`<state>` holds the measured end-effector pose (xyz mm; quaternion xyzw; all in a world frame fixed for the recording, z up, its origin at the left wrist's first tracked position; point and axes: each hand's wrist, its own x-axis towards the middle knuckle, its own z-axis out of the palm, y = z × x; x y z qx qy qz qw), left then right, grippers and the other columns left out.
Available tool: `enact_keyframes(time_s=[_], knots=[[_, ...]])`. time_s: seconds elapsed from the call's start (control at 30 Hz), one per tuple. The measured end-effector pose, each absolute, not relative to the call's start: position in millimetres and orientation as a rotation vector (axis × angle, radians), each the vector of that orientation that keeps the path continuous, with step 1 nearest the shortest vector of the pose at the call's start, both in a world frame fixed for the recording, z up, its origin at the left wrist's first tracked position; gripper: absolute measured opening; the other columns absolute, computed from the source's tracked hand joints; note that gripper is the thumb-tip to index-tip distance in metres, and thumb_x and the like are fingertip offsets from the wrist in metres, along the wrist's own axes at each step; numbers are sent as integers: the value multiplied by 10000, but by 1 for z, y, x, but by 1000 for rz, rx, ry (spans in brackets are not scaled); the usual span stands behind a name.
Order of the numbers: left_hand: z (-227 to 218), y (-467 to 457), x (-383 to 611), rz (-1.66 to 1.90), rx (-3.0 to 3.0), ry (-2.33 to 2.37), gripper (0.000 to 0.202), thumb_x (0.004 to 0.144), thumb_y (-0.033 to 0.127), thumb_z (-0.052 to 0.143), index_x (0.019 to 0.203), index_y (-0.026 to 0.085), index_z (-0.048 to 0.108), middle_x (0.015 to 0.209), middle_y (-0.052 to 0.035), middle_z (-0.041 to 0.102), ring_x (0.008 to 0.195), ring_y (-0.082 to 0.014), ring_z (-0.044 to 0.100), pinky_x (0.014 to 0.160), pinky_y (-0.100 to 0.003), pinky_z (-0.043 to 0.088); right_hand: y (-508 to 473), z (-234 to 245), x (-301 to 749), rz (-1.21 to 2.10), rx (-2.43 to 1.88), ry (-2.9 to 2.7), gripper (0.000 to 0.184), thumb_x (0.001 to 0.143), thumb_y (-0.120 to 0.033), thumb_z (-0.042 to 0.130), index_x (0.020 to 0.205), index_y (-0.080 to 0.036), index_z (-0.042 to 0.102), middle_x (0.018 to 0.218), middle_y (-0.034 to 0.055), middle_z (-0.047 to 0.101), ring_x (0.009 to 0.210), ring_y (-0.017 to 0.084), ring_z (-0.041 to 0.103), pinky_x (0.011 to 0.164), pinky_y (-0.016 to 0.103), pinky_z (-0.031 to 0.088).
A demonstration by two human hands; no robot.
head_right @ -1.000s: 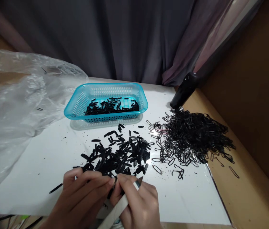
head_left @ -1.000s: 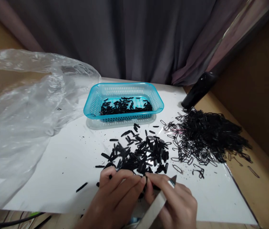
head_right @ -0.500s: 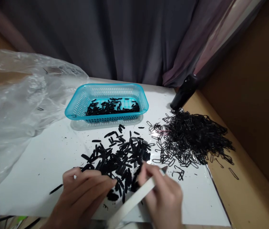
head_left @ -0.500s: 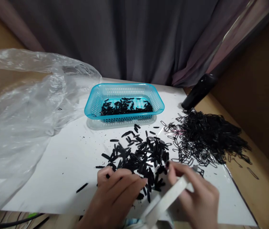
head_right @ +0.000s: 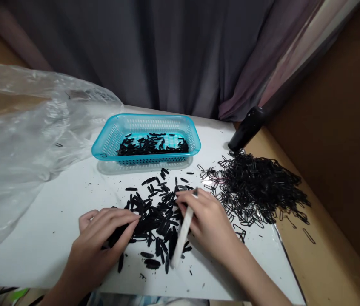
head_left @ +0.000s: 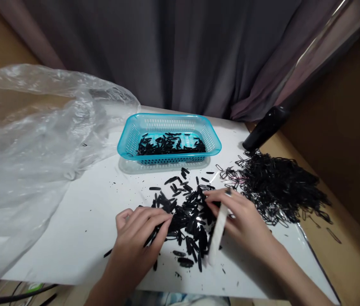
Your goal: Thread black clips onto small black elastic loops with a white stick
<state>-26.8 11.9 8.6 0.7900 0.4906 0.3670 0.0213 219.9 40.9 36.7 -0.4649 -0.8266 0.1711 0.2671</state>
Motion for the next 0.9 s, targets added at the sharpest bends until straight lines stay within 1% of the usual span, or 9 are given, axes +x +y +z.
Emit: enact_keyframes(time_s=[0.07, 0.1, 0.2, 0.37, 0.47, 0.6, 0.67, 0.8, 0.9], knots=[[7, 12, -27, 1165, 2436, 1498, 139, 901, 131, 584, 907, 252, 651, 839, 18, 752, 778, -170, 681, 829, -353, 316, 61, 34, 207, 571, -1206, -2301, 195, 923, -70, 481, 953, -220, 602, 1061, 71, 723, 959, 223, 651, 816, 384, 529], [7, 11, -27, 1174, 2416, 1500, 145, 904, 125, 580, 907, 253, 650, 839, 17, 753, 783, -171, 680, 837, -359, 312, 70, 32, 202, 599, -1190, -2330, 204, 898, -40, 486, 912, -214, 591, 1011, 64, 722, 916, 214, 648, 791, 364, 525], [6, 9, -28, 1175, 2349, 1505, 151, 905, 126, 581, 909, 258, 655, 842, 24, 755, 788, -173, 678, 848, -361, 305, 87, 28, 196, 677, -1128, -2432, 233, 829, 16, 525, 836, -211, 574, 890, 26, 703, 823, 177, 639, 734, 296, 511], [6, 4, -29, 1128, 2268, 1435, 183, 881, 117, 590, 920, 276, 673, 855, 45, 754, 792, -175, 673, 845, -360, 291, 92, 29, 195, 712, -1101, -2520, 236, 841, 21, 509, 875, -208, 556, 927, 31, 677, 846, 168, 631, 754, 292, 510], [5, 3, -28, 1136, 2230, 1423, 187, 875, 119, 592, 913, 281, 680, 851, 56, 750, 783, -170, 669, 857, -363, 292, 94, 32, 193, 676, -1105, -2574, 231, 845, 24, 508, 864, -202, 550, 907, 31, 656, 825, 164, 616, 734, 281, 497], [6, 2, -26, 1173, 2227, 1375, 193, 862, 102, 593, 908, 270, 676, 827, 72, 751, 751, -158, 663, 830, -354, 288, 101, 35, 191, 591, -1022, -2707, 220, 852, 8, 510, 867, -198, 588, 827, 12, 615, 750, 148, 581, 677, 251, 457], [6, 2, -25, 1204, 2205, 1358, 186, 860, 92, 589, 879, 258, 671, 807, 78, 751, 734, -152, 661, 827, -350, 284, 104, 34, 191, 526, -974, -2776, 225, 863, -8, 492, 884, -199, 608, 781, 4, 584, 702, 146, 553, 633, 247, 425], [8, 0, -25, 1200, 2253, 1236, 187, 869, 71, 577, 895, 240, 655, 791, 82, 747, 692, -134, 653, 832, -333, 291, 106, 29, 195, 367, -926, -2868, 315, 852, 25, 444, 960, -210, 624, 764, 12, 558, 651, 152, 515, 580, 262, 350], [8, -1, -26, 1245, 2273, 1201, 188, 875, 63, 561, 916, 228, 640, 784, 69, 742, 677, -132, 650, 841, -332, 297, 107, 27, 198, 274, -944, -2879, 324, 846, 43, 435, 940, -213, 609, 692, -2, 529, 592, 152, 480, 539, 272, 290]])
